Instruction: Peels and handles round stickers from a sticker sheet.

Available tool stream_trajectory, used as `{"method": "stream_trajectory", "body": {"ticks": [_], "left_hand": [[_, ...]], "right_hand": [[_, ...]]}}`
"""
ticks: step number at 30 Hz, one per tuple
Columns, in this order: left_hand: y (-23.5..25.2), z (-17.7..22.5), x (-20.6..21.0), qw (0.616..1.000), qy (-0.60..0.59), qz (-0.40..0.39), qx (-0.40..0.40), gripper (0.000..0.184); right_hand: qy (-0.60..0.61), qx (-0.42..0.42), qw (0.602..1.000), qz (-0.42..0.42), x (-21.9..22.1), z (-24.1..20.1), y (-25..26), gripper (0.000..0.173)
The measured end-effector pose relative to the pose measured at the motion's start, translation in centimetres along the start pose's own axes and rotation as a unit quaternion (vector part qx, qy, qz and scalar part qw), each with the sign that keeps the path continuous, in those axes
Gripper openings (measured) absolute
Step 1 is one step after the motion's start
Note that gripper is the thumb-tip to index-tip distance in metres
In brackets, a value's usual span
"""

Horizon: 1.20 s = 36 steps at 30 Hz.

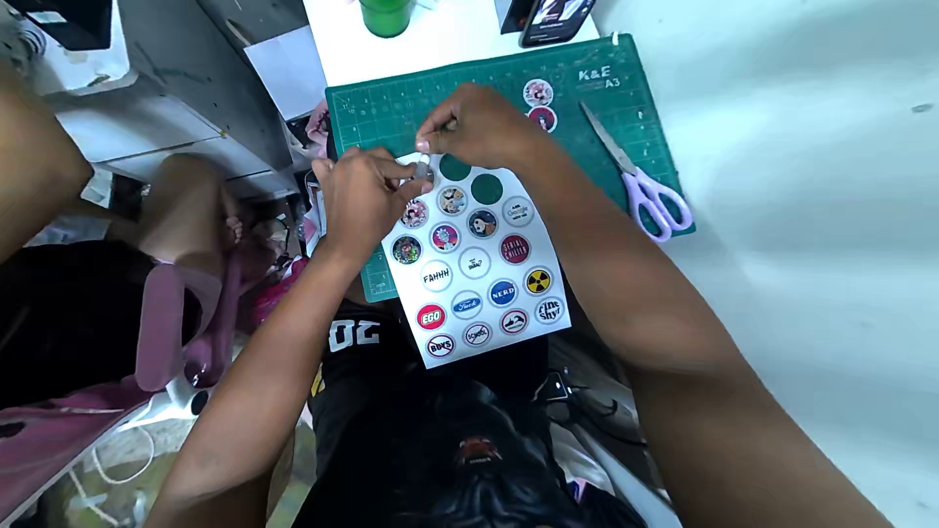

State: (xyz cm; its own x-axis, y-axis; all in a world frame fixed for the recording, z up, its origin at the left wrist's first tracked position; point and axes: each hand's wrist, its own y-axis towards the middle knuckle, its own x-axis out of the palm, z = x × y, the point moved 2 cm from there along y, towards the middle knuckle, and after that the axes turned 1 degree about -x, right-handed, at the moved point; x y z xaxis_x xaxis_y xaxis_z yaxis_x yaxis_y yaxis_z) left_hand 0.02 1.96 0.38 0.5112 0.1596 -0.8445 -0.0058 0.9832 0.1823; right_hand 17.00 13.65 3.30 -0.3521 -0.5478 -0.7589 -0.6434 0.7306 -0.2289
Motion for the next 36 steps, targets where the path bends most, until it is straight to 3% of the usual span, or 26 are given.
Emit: {"method": "stream_trajectory", "body": {"ticks": [4, 11, 19, 36], "left_hand": [[0.9, 0.1, -1.1, 0.996, 0.066, -0.05, -0.028, 0.04], [0.9, 0.7, -1.4, 0.99, 0.127, -0.055, -0.026, 0.051], [1.2, 1.2, -1.7, 0.984, 0.136, -0.102, -0.054, 0.051], [0.8, 1.6, -1.7, 0.984, 0.137, -0.101, -0.048, 0.048]], "right_hand": [[0.001, 0.004, 1.0, 0.007, 0.2, 0.2, -0.2, 0.021], [-0.003, 0.033, 0.998, 0.057, 0.7, 0.0, -1.6, 0.022], [0.002, 0.09, 0.99, 0.111, 1.8, -0.9, -3.3, 0.024], [0.001, 0.151, 0.971, 0.188, 3.5, -1.8, -5.9, 0.026]]}}
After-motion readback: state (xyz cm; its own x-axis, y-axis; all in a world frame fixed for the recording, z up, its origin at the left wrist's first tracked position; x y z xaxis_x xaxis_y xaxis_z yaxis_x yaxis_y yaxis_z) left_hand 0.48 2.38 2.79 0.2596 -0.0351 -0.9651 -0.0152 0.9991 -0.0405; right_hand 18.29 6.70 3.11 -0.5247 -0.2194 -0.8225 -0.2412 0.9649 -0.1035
